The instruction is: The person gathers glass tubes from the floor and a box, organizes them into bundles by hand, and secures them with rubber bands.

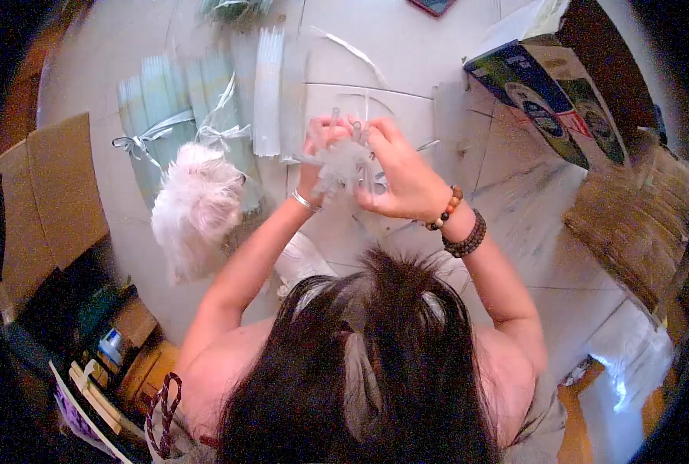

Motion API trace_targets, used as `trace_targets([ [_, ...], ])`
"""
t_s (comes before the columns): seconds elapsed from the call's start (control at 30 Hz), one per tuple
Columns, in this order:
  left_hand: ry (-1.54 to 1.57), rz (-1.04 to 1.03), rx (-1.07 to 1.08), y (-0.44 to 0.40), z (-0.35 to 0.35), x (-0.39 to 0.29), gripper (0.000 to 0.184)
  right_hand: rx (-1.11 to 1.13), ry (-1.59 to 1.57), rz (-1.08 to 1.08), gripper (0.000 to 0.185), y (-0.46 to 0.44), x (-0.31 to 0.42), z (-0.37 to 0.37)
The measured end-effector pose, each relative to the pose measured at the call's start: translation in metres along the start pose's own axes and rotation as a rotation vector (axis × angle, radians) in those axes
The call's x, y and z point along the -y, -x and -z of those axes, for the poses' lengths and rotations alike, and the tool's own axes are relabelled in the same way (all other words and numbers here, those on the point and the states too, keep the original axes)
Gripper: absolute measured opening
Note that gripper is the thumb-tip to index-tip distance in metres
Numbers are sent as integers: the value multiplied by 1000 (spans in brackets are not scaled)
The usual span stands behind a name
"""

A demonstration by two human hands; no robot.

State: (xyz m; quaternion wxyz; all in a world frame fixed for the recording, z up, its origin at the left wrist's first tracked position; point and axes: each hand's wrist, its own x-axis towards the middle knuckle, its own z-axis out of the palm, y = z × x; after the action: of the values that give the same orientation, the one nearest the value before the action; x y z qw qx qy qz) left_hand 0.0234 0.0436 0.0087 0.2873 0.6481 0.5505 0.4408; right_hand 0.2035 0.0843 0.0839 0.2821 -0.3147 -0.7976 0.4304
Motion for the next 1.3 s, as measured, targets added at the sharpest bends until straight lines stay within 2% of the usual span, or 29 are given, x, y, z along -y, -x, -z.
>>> trace_targets([
  [0.1, 60, 9, -5, 2, -5, 5, 31, 38, 174, -86, 77, 1, -21, -12],
  [0.17, 87, 9, 25, 1, -6, 6, 36, -55, 124, -57, 78, -7, -15, -17],
  [0.23, 415, 291, 153, 33, -23, 43, 59, -132, 102, -44, 75, -17, -5, -14],
  [0.27, 379, 253, 143, 43, -31, 56, 63, -161, 103, -47, 71, -18, 2, -14],
  [0.37, 122, -31, 102, 30, -26, 52, 71, -318, 73, -7, 63, -28, 8, -22],
  [0.5, 49, -76, 223, 27, -26, 67, 67, -496, 87, 35, 56, -30, -11, -42],
  [0.57, 147, 100, 228, 36, -17, 78, 67, -478, 30, 14, 51, -31, -14, -47],
  [0.6, 271, 314, 173, 52, -4, 71, 67, -471, 0, 3, 49, -32, -13, -48],
  [0.67, 56, 337, 305, 40, 22, 58, 68, -345, 18, -23, 47, -38, -9, -35],
  [0.7, -280, 135, 483, 7, 39, 37, 68, -283, 28, -39, 46, -39, -9, -29],
  [0.77, -220, 27, 626, -10, 39, 39, 67, -197, 6, -97, 50, -33, -17, -20],
  [0.8, 169, 132, 584, -4, 25, 60, 66, -159, 1, -129, 51, -32, -20, -15],
  [0.87, 513, 200, 769, -35, 25, 43, 59, -66, 37, -152, 56, -36, -18, 0],
  [0.93, 883, 591, 587, -2, -9, 72, 54, -31, 80, -193, 61, -39, -10, 3],
  [1.03, 1046, 673, 541, 4, -11, 64, 51, -155, 92, -205, 57, -35, -12, -16],
  [1.07, 773, 345, 531, 18, -19, 70, 51, -202, 113, -153, 56, -35, -13, -21],
  [1.13, 652, 162, 455, 23, -34, 55, 54, -246, 90, -166, 56, -33, -12, -27],
  [1.3, 1161, 366, 84, 6, -41, 37, 54, -480, -35, -165, 53, -39, -9, -41],
])
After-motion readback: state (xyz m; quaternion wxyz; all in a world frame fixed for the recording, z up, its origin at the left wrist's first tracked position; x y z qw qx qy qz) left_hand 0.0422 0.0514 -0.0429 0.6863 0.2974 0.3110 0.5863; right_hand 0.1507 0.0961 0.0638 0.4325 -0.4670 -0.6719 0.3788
